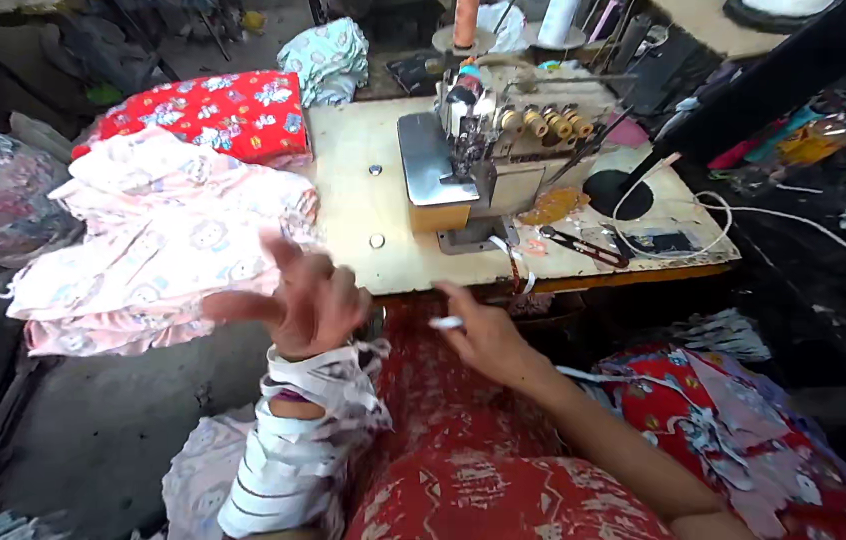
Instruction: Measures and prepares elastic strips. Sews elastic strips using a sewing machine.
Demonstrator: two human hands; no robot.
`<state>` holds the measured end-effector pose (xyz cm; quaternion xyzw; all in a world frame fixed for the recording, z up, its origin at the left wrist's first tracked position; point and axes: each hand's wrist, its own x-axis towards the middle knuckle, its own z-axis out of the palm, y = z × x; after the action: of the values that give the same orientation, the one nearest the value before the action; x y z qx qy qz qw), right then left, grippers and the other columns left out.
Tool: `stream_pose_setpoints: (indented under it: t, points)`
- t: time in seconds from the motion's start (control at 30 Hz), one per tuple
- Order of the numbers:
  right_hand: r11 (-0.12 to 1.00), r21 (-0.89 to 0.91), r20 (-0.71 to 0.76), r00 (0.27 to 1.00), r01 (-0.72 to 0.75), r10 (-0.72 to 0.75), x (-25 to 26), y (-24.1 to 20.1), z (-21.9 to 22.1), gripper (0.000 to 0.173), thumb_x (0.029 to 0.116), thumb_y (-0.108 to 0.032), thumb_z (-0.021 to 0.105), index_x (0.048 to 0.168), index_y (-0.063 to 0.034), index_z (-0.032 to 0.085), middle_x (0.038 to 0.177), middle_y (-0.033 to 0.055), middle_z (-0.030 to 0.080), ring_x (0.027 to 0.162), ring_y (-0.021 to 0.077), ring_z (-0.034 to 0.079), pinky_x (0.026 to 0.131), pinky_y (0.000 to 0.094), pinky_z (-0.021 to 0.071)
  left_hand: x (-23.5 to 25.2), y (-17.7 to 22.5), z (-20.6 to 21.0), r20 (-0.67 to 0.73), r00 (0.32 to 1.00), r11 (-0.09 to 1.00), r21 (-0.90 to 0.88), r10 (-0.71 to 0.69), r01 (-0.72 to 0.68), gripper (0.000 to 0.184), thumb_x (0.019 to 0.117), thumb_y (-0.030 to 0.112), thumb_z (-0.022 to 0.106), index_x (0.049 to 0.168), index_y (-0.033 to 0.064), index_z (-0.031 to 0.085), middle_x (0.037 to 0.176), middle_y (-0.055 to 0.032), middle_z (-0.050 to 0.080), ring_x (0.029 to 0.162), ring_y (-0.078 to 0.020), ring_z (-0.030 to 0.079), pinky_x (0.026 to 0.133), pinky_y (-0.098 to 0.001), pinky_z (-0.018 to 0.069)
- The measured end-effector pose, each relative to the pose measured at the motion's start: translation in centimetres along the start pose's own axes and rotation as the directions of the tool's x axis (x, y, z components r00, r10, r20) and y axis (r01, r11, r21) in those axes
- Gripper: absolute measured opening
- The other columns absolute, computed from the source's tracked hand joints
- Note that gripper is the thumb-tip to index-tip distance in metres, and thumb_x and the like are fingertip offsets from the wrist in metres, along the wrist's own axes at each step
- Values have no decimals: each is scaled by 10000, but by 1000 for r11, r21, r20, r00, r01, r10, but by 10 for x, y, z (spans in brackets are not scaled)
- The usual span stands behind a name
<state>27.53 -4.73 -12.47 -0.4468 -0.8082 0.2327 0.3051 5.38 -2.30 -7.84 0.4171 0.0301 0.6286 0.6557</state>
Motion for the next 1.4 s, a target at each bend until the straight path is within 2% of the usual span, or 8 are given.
stream_pose_setpoints:
  t: [0.07,0.13,0.4,0.53,0.67,0.77,1.03,1.4]
  points:
    - [989,-147,-86,996,-8,-5,2,11,-1,424,1009,-128,551,1400,36,549,762,154,681,642,329,683,615,507,565,-4,-2,-2,-70,995,893,441,-72,95,222,1005,344,620,865,234,754,697,110,702,579,9,642,520,-165,530]
    - [973,-224,-147,986,46,-80,1,16,1,426,1000,-101,547,1396,55,535,707,125,647,575,298,644,548,461,540,-11,-28,-2,-284,942,608,721,-178,332,148,1011,147,616,916,86,713,723,45,696,595,-33,652,578,-218,580]
    - [920,-369,-197,956,134,-218,-2,26,9,448,975,-62,543,1410,47,539,710,114,666,578,285,652,528,399,523,-22,-67,3,-430,741,561,484,-516,672,207,921,-50,677,1128,-42,685,799,-3,730,651,-56,684,648,-211,595]
    - [931,-346,-139,976,114,-171,-4,34,11,456,970,-62,573,1417,28,550,723,126,663,580,305,652,533,426,527,-23,-58,-1,-425,766,497,586,-483,639,154,916,-62,680,1068,-40,697,816,0,733,697,-37,697,704,-203,602]
    - [993,33,178,978,-113,105,-10,39,-7,451,992,-254,649,1402,-70,621,960,158,739,763,288,693,729,506,565,-30,-48,-21,-265,922,86,950,-281,299,128,941,23,660,1024,3,755,960,-89,710,807,-116,671,746,-285,573]
    - [919,228,265,929,-322,259,-23,67,-31,330,974,-285,672,1196,-45,722,878,29,706,704,41,590,672,246,505,-37,-18,-44,-225,967,-157,966,-118,206,144,950,14,633,1029,-21,748,989,-164,708,803,-219,694,734,-371,590]
    - [877,211,-8,897,-431,443,-23,99,-29,204,987,-173,641,1060,12,686,746,-22,637,605,-38,543,576,143,460,-61,-44,-85,-321,939,-4,946,122,324,218,917,20,716,1082,-70,606,906,-167,715,795,-210,721,755,-363,599]
    - [917,43,-124,909,-396,399,-16,122,-17,270,990,-201,643,1081,53,656,773,54,642,649,10,579,627,171,489,-73,-76,-110,-155,931,-174,959,330,222,155,863,85,770,910,-25,672,875,-164,673,858,-301,645,807,-438,502]
